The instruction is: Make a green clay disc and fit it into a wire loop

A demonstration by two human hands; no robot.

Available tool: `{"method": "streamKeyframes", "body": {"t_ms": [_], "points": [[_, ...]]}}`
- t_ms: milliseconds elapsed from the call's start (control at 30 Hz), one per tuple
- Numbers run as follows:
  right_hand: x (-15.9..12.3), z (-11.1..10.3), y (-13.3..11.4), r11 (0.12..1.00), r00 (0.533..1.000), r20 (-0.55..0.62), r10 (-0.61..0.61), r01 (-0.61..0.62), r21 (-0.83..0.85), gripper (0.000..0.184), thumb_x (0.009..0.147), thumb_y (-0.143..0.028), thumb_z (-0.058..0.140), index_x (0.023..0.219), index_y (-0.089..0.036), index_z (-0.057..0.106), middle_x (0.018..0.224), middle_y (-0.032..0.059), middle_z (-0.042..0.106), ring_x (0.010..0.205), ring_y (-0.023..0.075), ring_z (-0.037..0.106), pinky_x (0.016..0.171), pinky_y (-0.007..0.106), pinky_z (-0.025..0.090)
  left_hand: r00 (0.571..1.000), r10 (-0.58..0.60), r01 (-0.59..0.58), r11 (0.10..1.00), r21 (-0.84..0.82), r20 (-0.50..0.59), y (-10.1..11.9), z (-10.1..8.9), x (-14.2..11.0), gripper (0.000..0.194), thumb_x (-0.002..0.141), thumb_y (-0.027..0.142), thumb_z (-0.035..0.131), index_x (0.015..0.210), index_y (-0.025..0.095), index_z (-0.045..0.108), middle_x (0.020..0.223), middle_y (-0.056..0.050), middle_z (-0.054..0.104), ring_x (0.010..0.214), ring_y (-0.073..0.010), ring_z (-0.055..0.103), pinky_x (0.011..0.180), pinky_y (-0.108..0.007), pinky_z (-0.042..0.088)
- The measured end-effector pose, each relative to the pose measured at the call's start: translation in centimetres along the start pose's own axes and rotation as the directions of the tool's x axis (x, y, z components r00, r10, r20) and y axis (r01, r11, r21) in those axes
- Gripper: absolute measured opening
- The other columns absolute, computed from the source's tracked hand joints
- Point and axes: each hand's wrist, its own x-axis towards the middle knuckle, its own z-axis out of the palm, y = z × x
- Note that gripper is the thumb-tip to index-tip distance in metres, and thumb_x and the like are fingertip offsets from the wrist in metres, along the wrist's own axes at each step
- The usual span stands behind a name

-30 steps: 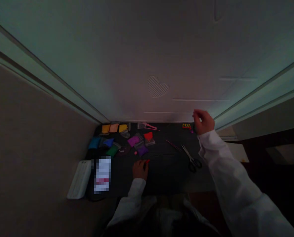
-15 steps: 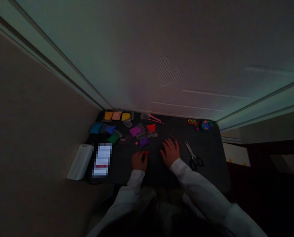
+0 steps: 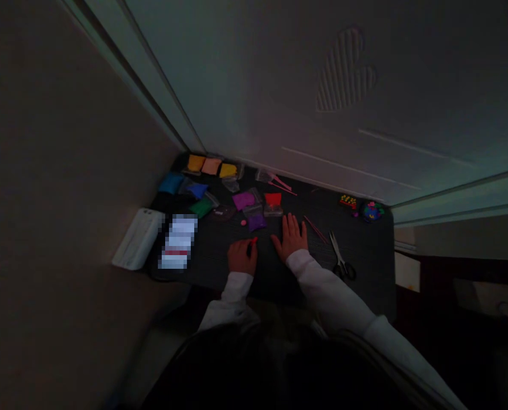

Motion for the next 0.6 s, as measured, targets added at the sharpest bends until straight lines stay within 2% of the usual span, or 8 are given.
{"method": "streamKeyframes", "body": {"t_ms": [100,167,300,400,467,600], "points": [[-2.4,0.2,-0.3,0.999,0.999,0.039,-0.026,0.027,-0.025,0.063,0.079,-0.048,0.027,0.129,-0.01,0.017,0.135,0.0127,0.017,0.125,0.0219,0.009,0.099,0.044,0.002,1.0,-0.022,0.022,1.0,-0.005,-0.022,0.2,-0.1,-0.1,0.025,0.077,0.031,0.04,0.089,0.016,0.056,0.087,-0.008,0.058,0.085,-0.0196,0.05,0.08,-0.034,0.033],[-3.0,0.3,-0.3,0.999,0.999,0.042,-0.03,0.032,-0.042,0.063,0.079,-0.049,0.026,0.129,-0.011,0.018,0.135,0.0125,0.018,0.124,0.0216,0.011,0.099,0.044,0.002,0.999,-0.025,0.025,1.0,-0.002,-0.021,0.3,-0.2,0.0,0.025,0.077,0.031,0.039,0.089,0.016,0.056,0.086,-0.008,0.058,0.084,-0.0195,0.049,0.079,-0.034,0.033],[-0.2,0.3,0.1,0.998,1.0,0.004,-0.017,0.018,-0.062,0.064,0.079,-0.049,0.027,0.129,-0.011,0.018,0.136,0.0118,0.015,0.124,0.0222,0.009,0.098,0.045,0.002,0.999,-0.038,0.038,0.999,0.022,-0.025,0.2,-0.3,-0.1,0.026,0.077,0.032,0.039,0.089,0.017,0.056,0.085,-0.008,0.058,0.085,-0.0199,0.049,0.079,-0.035,0.033],[1.4,0.4,0.3,0.996,0.998,-0.043,0.045,-0.048,-0.069,0.063,0.08,-0.046,0.025,0.129,-0.009,0.015,0.136,0.0126,0.014,0.124,0.0228,0.008,0.098,0.045,0.002,0.993,-0.085,0.09,0.994,0.063,-0.076,-0.2,-0.2,-0.4,0.027,0.076,0.034,0.041,0.088,0.016,0.057,0.087,-0.009,0.057,0.087,-0.021,0.047,0.081,-0.036,0.031],[0.5,0.6,0.1,0.995,0.997,-0.051,0.065,-0.068,-0.072,0.063,0.08,-0.046,0.023,0.129,-0.007,0.014,0.136,0.0128,0.013,0.124,0.0225,0.008,0.098,0.045,0.002,0.986,-0.117,0.127,0.988,0.088,-0.115,-0.3,-0.1,-0.7,0.027,0.075,0.035,0.042,0.087,0.017,0.058,0.089,-0.01,0.056,0.089,-0.0219,0.046,0.081,-0.037,0.03],[-3.6,1.1,-0.6,0.996,1.0,-0.003,0.029,-0.029,-0.087,0.064,0.08,-0.048,0.024,0.129,-0.009,0.016,0.136,0.0119,0.015,0.125,0.021,0.008,0.099,0.043,0.003,0.979,-0.149,0.165,0.98,0.113,-0.139,0.0,0.0,-0.6,0.027,0.073,0.036,0.044,0.085,0.017,0.059,0.089,-0.01,0.055,0.09,-0.0227,0.044,0.08,-0.037,0.03]]}}
